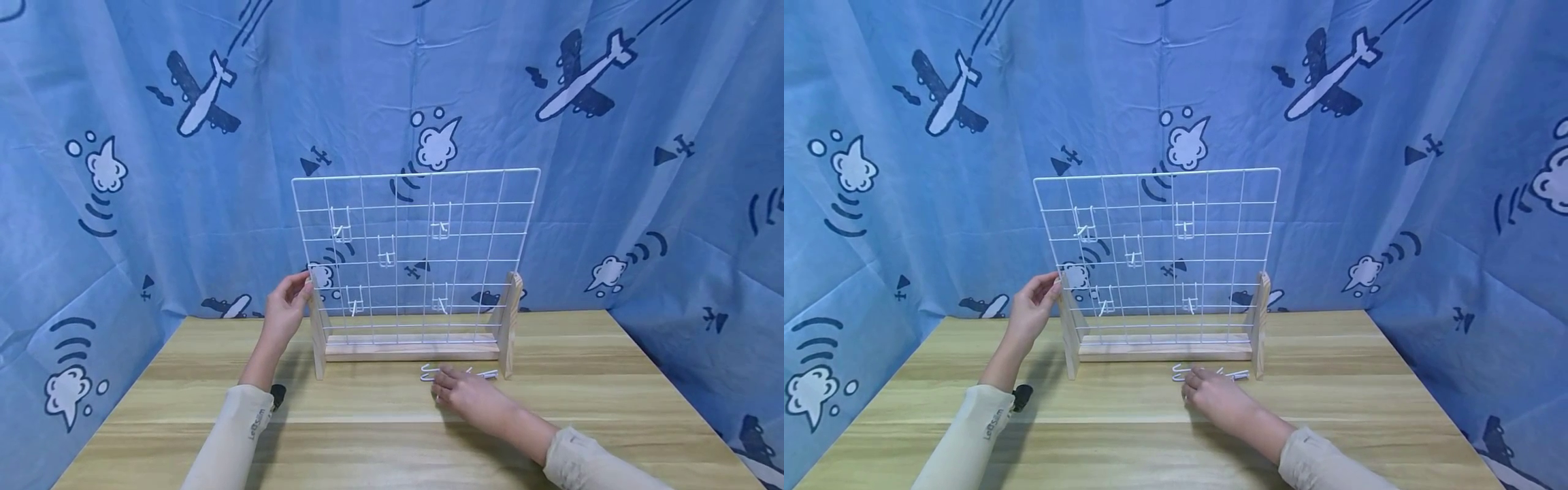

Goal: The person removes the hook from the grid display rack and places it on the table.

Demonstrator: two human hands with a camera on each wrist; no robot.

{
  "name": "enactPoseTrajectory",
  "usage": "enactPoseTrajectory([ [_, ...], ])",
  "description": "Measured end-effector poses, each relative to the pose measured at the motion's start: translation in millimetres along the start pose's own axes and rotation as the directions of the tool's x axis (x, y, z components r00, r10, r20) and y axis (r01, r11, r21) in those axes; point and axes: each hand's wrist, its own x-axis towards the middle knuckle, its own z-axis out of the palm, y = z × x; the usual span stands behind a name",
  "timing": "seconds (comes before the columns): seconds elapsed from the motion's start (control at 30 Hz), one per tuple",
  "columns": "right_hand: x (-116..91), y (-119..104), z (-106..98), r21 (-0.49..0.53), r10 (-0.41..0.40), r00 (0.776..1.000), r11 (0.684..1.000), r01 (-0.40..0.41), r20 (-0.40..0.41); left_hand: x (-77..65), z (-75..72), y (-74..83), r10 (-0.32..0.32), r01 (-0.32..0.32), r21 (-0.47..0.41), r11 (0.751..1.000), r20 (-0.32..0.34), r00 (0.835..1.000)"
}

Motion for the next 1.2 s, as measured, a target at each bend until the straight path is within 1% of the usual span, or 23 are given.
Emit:
enactPoseTrajectory([
  [0.13, 0, -1, 0, -0.05, -0.029, 1.0, 0.998, 0.029, -0.004, -5.2, 1.3, 10.6, 0.001, -0.001, 0.011, 1.0, -0.002, 1.0],
  [0.2, 0, -2, 0, -0.054, -0.032, 0.999, 0.998, 0.031, -0.013, -6.5, 1.6, 13.2, 0.005, -0.005, 0.024, 1.0, -0.003, 1.0],
  [0.4, -2, -5, 1, 0.005, 0.017, 0.999, 1.0, -0.016, -0.048, -7.9, 1.9, 13.6, -0.009, 0.009, 0.035, 0.999, -0.002, 1.0],
  [0.53, -2, -7, 1, 0.021, 0.044, 0.999, 0.999, -0.043, -0.033, -8.1, 2.6, 14.3, -0.016, 0.016, 0.043, 0.999, -0.005, 1.0],
  [0.63, -2, -8, 0, 0.045, 0.051, 0.999, 0.998, -0.05, -0.014, -4.5, 2.0, 6.6, -0.017, 0.017, 0.033, 0.999, -0.007, 1.0],
  [0.77, -3, -8, 1, 0.072, 0.051, 0.998, 0.996, -0.049, -0.03, 1.3, 0.7, -7.6, -0.012, 0.012, 0.017, 1.0, -0.007, 1.0],
  [0.8, -3, -8, 1, 0.081, 0.053, 0.998, 0.995, -0.05, -0.037, 1.4, 0.6, -8.8, -0.009, 0.009, 0.018, 1.0, -0.007, 1.0],
  [1.03, -2, -9, 3, 0.069, 0.041, 0.996, 0.997, -0.036, -0.077, 0.9, 1.1, -9.6, 0.0, 0.001, 0.026, 1.0, -0.014, 1.0],
  [1.2, -2, -9, 3, 0.044, 0.029, 0.997, 0.999, -0.026, -0.076, 0.9, 1.0, -9.5, 0.002, -0.002, 0.009, 1.0, -0.015, 1.0],
])
